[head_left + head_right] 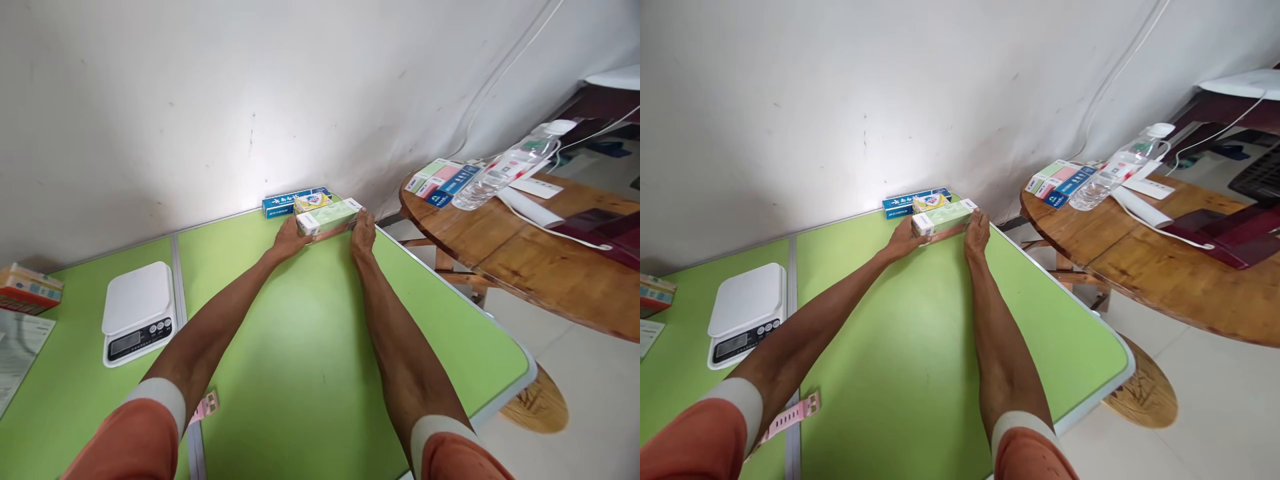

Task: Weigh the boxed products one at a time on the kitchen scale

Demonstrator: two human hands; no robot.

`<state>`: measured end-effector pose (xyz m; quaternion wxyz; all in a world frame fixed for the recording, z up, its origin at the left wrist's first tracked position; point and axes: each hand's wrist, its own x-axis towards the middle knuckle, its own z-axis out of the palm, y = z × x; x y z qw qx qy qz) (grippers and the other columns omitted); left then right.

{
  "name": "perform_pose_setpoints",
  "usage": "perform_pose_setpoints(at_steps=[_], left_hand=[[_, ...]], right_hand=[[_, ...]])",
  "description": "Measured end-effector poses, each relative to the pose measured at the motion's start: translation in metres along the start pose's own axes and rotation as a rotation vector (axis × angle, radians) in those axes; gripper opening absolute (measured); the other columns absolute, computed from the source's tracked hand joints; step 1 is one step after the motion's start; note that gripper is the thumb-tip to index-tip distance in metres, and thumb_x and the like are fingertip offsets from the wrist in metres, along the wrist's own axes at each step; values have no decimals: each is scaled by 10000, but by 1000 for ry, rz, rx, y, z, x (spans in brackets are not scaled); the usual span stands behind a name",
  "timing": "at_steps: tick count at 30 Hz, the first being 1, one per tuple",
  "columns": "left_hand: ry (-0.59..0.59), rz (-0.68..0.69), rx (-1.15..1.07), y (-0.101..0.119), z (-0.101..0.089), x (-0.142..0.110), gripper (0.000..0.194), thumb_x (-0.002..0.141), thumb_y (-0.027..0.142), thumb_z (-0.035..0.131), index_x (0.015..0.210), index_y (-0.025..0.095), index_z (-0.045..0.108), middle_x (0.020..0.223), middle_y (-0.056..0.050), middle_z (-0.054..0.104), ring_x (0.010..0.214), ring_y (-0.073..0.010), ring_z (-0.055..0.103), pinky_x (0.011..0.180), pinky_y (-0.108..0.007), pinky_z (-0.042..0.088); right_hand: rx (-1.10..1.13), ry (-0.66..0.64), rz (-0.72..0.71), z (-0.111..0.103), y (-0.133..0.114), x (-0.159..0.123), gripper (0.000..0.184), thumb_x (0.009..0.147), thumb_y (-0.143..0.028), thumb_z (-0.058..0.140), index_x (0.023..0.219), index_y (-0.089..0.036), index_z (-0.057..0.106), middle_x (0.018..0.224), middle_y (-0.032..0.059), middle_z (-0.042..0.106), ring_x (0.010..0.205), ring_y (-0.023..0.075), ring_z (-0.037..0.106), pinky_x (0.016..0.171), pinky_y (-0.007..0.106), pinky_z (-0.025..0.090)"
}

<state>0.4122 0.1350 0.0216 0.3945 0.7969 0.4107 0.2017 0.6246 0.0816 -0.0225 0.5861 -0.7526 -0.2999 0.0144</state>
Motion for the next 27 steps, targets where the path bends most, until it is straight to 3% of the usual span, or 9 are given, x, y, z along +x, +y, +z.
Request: perform_pose_setpoints(at_steps=[3, 7, 13, 16, 19, 22, 27], left_hand=[[-1, -5, 35, -6, -14, -23, 481, 910, 430, 868, 1257, 231, 601, 1443, -169, 717, 1306, -366, 682, 1089, -480, 566], [-4, -41, 72, -18, -33, -69, 446, 892, 459, 881, 1141, 243, 581, 1338, -136, 739, 1218, -334, 695, 1003, -441, 572], [13, -53, 33, -39, -61, -144, 412, 890, 459, 866, 1072, 239, 570, 1243, -121, 739, 1109, -300, 696, 906, -413, 566], [88, -42, 15, -44, -70, -166, 410, 858, 411, 898, 1073, 226, 601, 1220, -106, 736, 1135, -307, 696, 961, -432, 578], [216, -14, -1, -46, -81, -184, 452, 810, 351, 942, 1126, 212, 650, 1277, -124, 734, 1261, -353, 677, 1085, -498, 570], [269, 16, -64, -50, -107, -212, 487, 841, 367, 932, 1217, 192, 676, 1349, -153, 740, 1323, -371, 674, 1127, -534, 572], [369, -15, -121, -81, -174, -279, 569, 944, 459, 841, 1406, 200, 633, 1486, -177, 739, 1336, -367, 703, 1104, -564, 601]], right_hand=[[9, -29, 77, -9, -8, -26, 550, 1081, -785, 397, 891, -281, 506, 1045, 97, 692, 1069, 295, 617, 1040, 477, 486], [6, -78, 54, -22, -18, -69, 589, 1048, -847, 366, 871, -294, 463, 955, 64, 673, 974, 275, 600, 985, 468, 492], [-3, -195, -70, -39, -30, -141, 666, 998, -940, 307, 889, -300, 457, 893, 30, 630, 891, 251, 571, 894, 447, 510], [9, -161, -151, -39, -41, -166, 709, 983, -978, 287, 873, -298, 454, 917, 51, 623, 925, 271, 574, 905, 472, 515], [38, -59, -260, -33, -59, -180, 727, 996, -974, 285, 901, -287, 502, 1001, 107, 649, 1022, 321, 594, 984, 543, 518], [91, -23, -380, -19, -86, -193, 681, 1062, -889, 321, 1017, -263, 587, 1121, 151, 674, 1111, 351, 615, 1041, 588, 518], [210, -191, -453, 21, -135, -245, 628, 1131, -777, 338, 1204, -242, 659, 1227, 168, 698, 1190, 351, 633, 1036, 564, 549]])
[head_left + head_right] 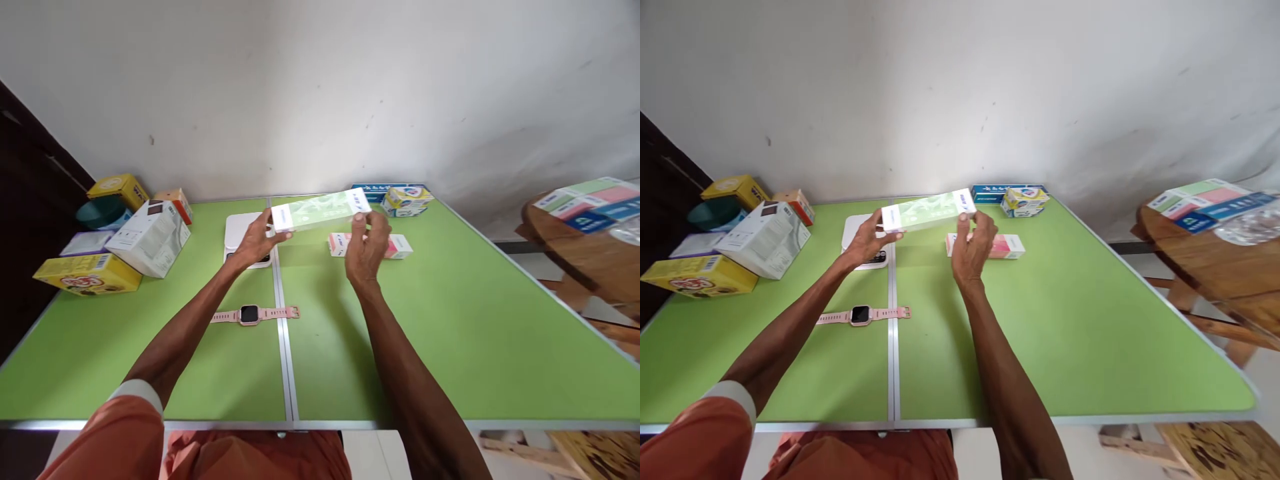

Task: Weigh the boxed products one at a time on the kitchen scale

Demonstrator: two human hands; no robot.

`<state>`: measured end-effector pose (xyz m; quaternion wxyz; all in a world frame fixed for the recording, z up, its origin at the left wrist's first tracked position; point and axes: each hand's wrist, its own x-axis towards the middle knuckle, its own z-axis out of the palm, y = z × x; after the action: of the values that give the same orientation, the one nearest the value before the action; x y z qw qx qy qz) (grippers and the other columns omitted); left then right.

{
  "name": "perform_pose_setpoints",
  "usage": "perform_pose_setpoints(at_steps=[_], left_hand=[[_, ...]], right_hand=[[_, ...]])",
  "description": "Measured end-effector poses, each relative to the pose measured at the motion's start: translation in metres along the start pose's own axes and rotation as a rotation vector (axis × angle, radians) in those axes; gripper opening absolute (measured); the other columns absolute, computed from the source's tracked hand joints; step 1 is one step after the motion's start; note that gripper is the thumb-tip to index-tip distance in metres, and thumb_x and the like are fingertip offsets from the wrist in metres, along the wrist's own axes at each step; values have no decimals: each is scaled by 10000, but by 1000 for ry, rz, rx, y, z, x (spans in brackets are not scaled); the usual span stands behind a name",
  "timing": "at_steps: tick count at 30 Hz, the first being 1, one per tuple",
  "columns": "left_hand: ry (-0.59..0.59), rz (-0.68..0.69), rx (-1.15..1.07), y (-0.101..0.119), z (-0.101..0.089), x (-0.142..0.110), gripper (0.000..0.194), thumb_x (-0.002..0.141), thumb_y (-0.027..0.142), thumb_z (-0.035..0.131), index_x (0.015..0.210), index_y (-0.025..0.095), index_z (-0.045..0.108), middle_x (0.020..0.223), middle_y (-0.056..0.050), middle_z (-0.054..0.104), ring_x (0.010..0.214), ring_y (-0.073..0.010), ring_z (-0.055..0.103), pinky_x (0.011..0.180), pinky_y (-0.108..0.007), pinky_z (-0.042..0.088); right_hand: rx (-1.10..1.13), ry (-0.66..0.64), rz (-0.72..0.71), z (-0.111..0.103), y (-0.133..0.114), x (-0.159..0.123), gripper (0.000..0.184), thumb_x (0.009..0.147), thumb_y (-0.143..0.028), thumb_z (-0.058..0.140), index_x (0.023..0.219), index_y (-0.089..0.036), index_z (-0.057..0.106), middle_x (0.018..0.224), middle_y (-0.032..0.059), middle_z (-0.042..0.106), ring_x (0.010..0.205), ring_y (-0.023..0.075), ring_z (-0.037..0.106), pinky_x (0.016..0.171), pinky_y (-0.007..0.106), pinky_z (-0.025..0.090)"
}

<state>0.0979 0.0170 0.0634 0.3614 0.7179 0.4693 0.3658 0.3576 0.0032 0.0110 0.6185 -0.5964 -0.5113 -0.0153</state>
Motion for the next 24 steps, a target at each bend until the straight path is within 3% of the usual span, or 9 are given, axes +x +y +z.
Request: perform_pose_setpoints(at_steps=[4, 9, 15, 18, 21, 24], left_hand=[[158, -12, -17, -43, -56, -20, 706, 870, 525, 890, 1452, 222, 630, 1514, -167, 746, 1389, -408, 701, 1182, -604, 565], [258, -93, -36, -95, -83, -34, 781, 793, 590, 902, 1431, 208, 663, 1519, -185, 742, 1447, -440, 671, 1249, -645, 521], [146, -165, -130, -111, -91, -43, 860, 827, 647, 859, 1518, 192, 623, 1565, -177, 733, 1428, -409, 708, 1278, -616, 530], [115, -159, -152, -114, -91, -44, 952, 853, 694, 843, 1623, 209, 563, 1650, -168, 678, 1536, -415, 637, 1347, -617, 464], [215, -171, -161, -123, -87, -46, 1072, 882, 764, 811, 1738, 229, 450, 1819, -165, 491, 1729, -405, 412, 1444, -576, 316], [369, -144, -188, -134, -81, -49, 1034, 992, 872, 585, 1796, 260, 365, 1888, -142, 374, 1783, -362, 310, 1465, -542, 264]], right_hand=[[141, -194, 62, 59, -37, -33, 722, 1110, -833, 314, 1283, -233, 677, 1297, 185, 722, 1234, 354, 638, 1005, 553, 591], [175, -343, 83, 106, -48, -68, 788, 1096, -860, 290, 1295, -223, 708, 1293, 199, 728, 1271, 364, 630, 1111, 593, 570], [145, -404, 78, 114, -37, -89, 705, 1113, -783, 348, 1289, -213, 724, 1298, 206, 728, 1291, 377, 631, 1191, 647, 518], [142, -413, 75, 112, -33, -92, 680, 1118, -756, 362, 1286, -208, 727, 1293, 213, 720, 1297, 387, 629, 1179, 654, 522], [134, -440, 73, 111, -29, -91, 623, 1138, -699, 372, 1333, -220, 719, 1329, 212, 712, 1340, 385, 618, 1203, 666, 500], [139, -460, 82, 110, -27, -90, 658, 1151, -678, 347, 1397, -186, 708, 1372, 241, 711, 1373, 385, 620, 1231, 666, 493]])
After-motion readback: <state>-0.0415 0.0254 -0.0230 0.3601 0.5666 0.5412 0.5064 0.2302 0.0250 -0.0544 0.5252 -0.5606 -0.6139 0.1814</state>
